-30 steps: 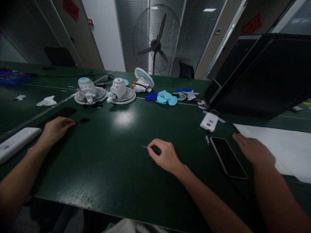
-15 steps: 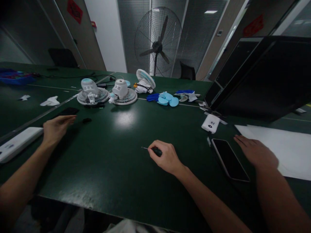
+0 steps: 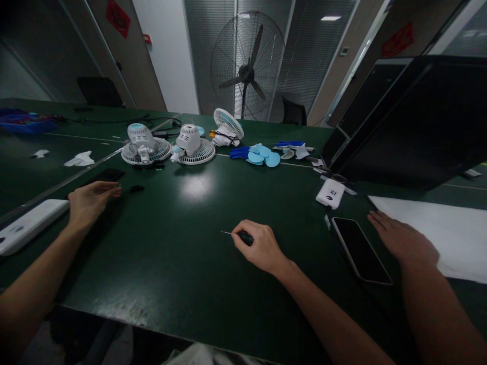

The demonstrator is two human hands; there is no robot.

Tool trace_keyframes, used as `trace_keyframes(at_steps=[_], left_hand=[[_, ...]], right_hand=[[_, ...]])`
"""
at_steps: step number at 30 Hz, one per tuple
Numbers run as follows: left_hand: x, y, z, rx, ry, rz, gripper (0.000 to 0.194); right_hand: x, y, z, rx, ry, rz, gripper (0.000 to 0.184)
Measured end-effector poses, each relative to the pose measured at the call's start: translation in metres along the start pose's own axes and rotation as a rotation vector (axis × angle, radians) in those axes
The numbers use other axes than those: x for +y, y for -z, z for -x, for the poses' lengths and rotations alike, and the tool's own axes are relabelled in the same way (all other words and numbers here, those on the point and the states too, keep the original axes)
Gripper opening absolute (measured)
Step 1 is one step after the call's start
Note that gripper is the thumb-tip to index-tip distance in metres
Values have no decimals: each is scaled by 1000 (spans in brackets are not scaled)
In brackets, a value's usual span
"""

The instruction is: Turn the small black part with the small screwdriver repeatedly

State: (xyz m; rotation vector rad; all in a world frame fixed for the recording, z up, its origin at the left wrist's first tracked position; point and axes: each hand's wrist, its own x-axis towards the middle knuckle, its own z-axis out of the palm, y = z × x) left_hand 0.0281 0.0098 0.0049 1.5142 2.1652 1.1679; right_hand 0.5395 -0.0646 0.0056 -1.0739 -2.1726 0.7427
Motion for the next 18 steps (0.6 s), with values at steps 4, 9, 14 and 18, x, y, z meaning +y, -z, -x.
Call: trace_keyframes(at_steps=[4,9,14,18], left_hand=[[3,-3,2,13,-47,-62,41],[9,-15,-1,9,-111,-215,41],[9,-21,-7,-70,-37,-228,46],[10,-21,-8,-69,-29,-215,47]], right_hand=[[1,0,0,-11,6,-16,11],[2,-1,-1,-11,5,-6,11],[1,-1,-3,6,7,29,10],[1,-1,-2,-2,2,31,12]])
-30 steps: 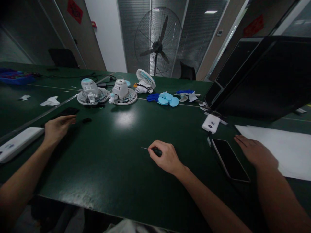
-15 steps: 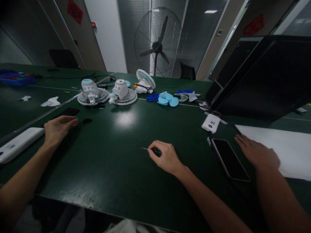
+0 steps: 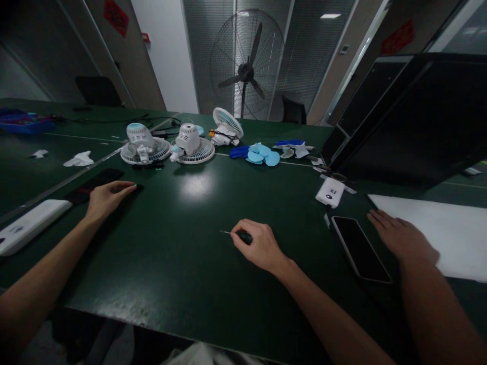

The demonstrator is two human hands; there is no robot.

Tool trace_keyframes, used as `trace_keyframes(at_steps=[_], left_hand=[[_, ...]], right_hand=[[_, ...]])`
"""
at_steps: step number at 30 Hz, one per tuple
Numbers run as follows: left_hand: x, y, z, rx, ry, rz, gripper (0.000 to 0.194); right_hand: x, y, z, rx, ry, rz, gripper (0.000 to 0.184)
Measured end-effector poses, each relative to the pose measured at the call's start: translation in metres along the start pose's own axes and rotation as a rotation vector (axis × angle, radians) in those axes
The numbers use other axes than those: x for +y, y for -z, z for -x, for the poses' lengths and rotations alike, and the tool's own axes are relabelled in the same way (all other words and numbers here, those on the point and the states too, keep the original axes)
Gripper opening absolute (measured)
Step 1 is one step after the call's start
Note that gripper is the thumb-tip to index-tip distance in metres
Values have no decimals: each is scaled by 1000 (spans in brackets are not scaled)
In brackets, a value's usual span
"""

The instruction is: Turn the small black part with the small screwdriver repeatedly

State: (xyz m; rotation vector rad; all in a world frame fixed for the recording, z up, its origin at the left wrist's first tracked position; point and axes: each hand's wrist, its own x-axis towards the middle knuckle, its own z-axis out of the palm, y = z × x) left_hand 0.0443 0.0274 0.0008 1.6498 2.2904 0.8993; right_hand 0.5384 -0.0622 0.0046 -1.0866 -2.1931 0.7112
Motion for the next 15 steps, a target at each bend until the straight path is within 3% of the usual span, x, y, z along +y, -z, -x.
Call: trace_keyframes(at_steps=[15], left_hand=[[14,5,5,-73,77,93,52]], right_hand=[[-1,0,0,-14,-2,6,13]])
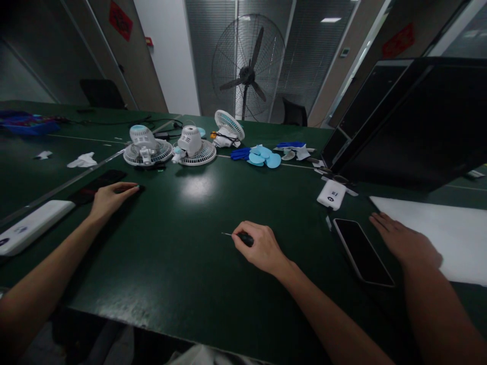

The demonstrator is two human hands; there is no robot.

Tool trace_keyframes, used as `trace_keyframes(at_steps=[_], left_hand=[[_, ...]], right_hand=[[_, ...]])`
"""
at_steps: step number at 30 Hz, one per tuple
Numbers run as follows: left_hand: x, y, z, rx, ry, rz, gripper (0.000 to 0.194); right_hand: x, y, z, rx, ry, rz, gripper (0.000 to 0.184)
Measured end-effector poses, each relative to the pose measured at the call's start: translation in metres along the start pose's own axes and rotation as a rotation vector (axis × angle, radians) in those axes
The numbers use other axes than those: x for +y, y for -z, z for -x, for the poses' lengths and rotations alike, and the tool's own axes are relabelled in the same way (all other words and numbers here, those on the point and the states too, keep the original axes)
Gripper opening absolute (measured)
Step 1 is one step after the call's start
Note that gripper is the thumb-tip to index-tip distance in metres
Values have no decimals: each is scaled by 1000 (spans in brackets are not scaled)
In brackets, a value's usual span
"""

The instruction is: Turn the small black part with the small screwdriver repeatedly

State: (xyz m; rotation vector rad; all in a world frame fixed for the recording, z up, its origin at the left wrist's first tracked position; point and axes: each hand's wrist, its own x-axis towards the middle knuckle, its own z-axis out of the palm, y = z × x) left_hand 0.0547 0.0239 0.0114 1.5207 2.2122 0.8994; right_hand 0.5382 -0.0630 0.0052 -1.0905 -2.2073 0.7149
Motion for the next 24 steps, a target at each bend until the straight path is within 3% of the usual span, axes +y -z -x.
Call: trace_keyframes(at_steps=[8,11,14,19,24], left_hand=[[-13,0,-9,21,-45,-72,48],[-7,-6,-5,-36,-121,-69,51],[21,-26,18,-218,-306,33,50],[96,-81,92,-566,-656,144,35],[144,-119,140,-698,-822,251,17]], right_hand=[[1,1,1,-10,-1,-21,11],[-1,1,0,4,10,-12,10],[-2,1,-1,10,18,0,10],[-1,1,0,18,31,28,12],[0,8,3,0,58,93,10]])
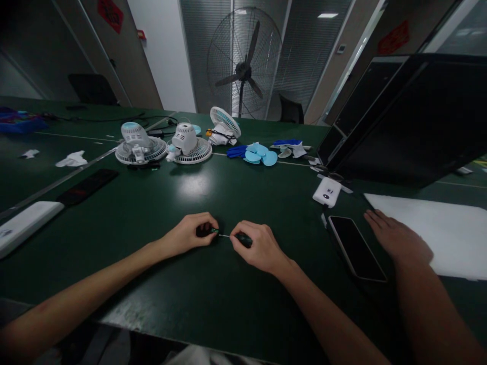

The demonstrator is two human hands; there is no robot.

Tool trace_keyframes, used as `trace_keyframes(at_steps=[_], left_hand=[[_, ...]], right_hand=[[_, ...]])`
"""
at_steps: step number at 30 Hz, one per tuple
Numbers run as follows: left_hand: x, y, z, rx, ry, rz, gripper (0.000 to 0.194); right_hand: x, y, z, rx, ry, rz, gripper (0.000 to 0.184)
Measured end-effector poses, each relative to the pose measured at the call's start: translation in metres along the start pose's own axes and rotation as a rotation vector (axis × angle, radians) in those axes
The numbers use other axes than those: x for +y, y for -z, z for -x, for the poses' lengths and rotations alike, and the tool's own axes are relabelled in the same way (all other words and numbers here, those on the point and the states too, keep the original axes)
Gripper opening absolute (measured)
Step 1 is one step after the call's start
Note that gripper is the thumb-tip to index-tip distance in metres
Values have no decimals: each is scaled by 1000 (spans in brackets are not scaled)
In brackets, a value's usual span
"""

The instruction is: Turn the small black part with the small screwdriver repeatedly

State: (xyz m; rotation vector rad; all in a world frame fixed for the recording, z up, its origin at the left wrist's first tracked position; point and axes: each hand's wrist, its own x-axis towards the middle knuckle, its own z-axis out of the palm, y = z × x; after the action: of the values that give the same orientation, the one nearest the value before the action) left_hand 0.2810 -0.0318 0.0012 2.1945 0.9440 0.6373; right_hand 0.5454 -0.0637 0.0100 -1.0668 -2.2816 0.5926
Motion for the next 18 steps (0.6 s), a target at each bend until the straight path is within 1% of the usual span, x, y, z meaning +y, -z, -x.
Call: trace_keyframes(at_steps=[2,4,9,18], left_hand=[[3,-8,-4,-1,-18,9,16],[3,-11,-6,2,-20,12,16],[3,-10,-5,5,-21,25,19],[3,-10,-6,-30,-25,40,17]], right_hand=[[2,5,1,-5,-4,26,9],[4,9,2,-13,-15,34,10],[10,9,2,-40,-26,24,11],[7,3,-2,-32,-13,84,10]])
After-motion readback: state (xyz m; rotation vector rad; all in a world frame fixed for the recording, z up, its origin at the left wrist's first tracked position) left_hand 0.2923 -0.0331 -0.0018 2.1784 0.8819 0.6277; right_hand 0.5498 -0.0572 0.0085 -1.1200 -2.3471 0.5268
